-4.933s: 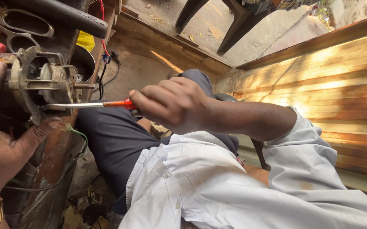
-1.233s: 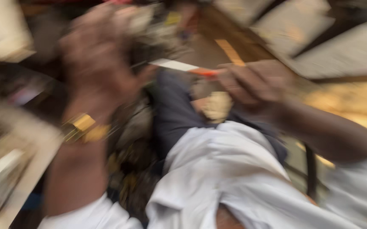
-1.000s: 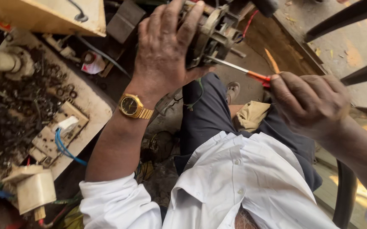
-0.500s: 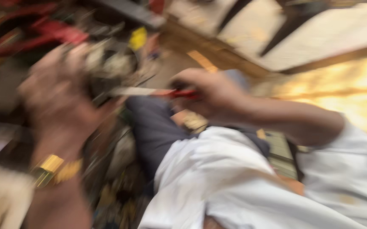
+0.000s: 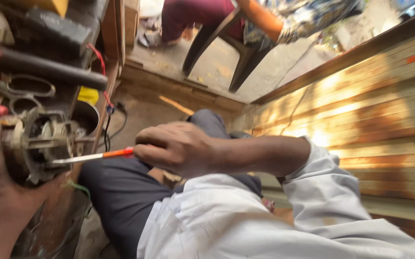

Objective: The person holds a small electric motor in their left hand and uses a red-handled screwdriver in their right hand to adjust internal components. They repeatedly probe and scrape inside the motor housing while seated on the floor.

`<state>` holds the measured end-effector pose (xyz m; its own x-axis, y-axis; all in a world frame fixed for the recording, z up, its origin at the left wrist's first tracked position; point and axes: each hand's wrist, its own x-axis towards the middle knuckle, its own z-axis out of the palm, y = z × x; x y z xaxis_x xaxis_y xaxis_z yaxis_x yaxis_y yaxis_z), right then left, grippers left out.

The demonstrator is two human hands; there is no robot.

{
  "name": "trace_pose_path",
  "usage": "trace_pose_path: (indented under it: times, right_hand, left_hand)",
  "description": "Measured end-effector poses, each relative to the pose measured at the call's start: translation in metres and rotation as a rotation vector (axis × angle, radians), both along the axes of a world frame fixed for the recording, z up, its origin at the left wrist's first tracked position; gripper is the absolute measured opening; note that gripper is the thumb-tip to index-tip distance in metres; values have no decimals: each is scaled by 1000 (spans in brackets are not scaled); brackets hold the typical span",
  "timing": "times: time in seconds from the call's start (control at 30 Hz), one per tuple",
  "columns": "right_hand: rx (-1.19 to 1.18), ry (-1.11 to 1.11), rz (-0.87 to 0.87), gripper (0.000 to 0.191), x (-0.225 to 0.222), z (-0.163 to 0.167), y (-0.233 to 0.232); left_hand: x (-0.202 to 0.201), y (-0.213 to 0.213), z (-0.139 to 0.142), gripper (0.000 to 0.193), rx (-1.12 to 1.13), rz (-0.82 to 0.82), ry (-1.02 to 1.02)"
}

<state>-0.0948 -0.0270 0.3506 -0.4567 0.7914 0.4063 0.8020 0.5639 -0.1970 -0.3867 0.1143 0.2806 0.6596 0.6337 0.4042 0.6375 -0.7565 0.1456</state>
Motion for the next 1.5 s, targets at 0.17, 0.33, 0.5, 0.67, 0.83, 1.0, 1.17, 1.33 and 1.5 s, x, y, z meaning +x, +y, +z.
trace_pose_path:
  times: [0.17, 0.33, 0.5, 0.67, 0.83, 1.0, 1.17, 1.33, 1.5]
  right_hand:
    - [474, -249, 52, 22, 8, -8, 4]
    - [478, -307, 66, 21, 12, -17, 5]
    - [219, -108, 40, 19, 11, -21, 6]
    - [-735, 820, -184, 24, 2, -22, 6]
    - [-661, 712, -163, 34, 3, -22, 6]
    - [-273, 266, -118, 26, 4, -26, -4]
    - [398, -215, -11, 24, 9, -28, 1]
    - [-23, 26, -41, 26, 5, -22, 6]
    - [-737, 700, -148, 25, 6, -19, 12]
  left_hand:
    - [-10, 5, -35, 87, -216, -110, -146]
    - [-14, 12, -62, 78, -438, -150, -212]
    - [-16, 14, -70, 70, -492, -166, -238]
    - [-20, 17, -90, 57, -547, -195, -294]
    - [-39, 25, -125, 44, -478, -201, -229]
    - [-51, 28, -156, 35, -505, -32, 7]
    - [-55, 31, -165, 34, -404, -106, 65]
    - [-50, 27, -156, 39, -463, -204, -145]
    - [-48, 26, -135, 49, -412, -273, -224]
